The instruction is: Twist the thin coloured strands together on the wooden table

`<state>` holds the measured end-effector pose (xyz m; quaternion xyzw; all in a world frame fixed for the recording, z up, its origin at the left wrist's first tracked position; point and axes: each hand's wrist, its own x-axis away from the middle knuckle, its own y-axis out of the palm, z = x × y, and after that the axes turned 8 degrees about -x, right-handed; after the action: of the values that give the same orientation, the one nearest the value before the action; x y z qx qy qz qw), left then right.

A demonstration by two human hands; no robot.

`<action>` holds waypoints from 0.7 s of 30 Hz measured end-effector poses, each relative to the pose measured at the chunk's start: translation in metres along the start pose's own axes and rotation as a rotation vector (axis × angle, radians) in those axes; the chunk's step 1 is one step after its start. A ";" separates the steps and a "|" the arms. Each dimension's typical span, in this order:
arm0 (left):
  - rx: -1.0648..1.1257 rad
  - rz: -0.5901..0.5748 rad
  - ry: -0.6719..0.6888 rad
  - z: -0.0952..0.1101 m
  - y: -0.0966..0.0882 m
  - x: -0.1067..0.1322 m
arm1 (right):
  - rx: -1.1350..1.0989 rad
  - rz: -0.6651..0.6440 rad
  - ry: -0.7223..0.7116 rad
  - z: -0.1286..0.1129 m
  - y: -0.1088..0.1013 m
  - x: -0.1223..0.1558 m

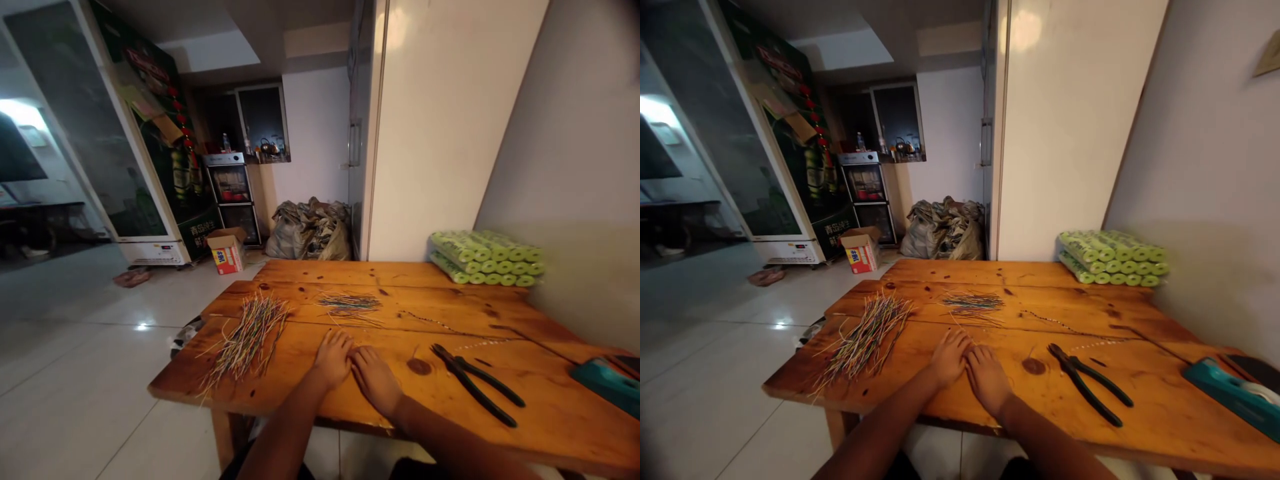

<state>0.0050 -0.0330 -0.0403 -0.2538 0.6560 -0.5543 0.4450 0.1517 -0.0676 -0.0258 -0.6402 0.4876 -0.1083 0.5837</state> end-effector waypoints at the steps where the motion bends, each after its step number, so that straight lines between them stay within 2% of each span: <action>1: 0.003 0.000 -0.001 0.000 0.000 0.000 | 0.020 -0.035 0.010 0.002 -0.005 -0.004; 3: 0.010 0.002 -0.007 0.000 0.001 0.000 | 0.082 -0.095 0.080 0.012 -0.017 -0.013; 7: 0.024 -0.002 -0.001 0.000 0.001 0.000 | 0.164 -0.141 0.212 0.050 -0.037 -0.022; 11: 0.048 -0.027 -0.004 -0.001 0.001 0.000 | 0.201 -0.203 0.276 0.072 -0.039 -0.012; 15: 0.078 -0.030 -0.010 -0.003 0.003 -0.002 | 0.230 -0.258 0.282 0.065 -0.032 -0.006; 21: 0.141 -0.004 0.016 -0.002 0.001 -0.001 | 0.289 -0.335 0.288 0.046 -0.026 -0.020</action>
<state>0.0039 -0.0305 -0.0409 -0.2189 0.6183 -0.6021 0.4553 0.1872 -0.0276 -0.0088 -0.6000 0.4323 -0.3618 0.5675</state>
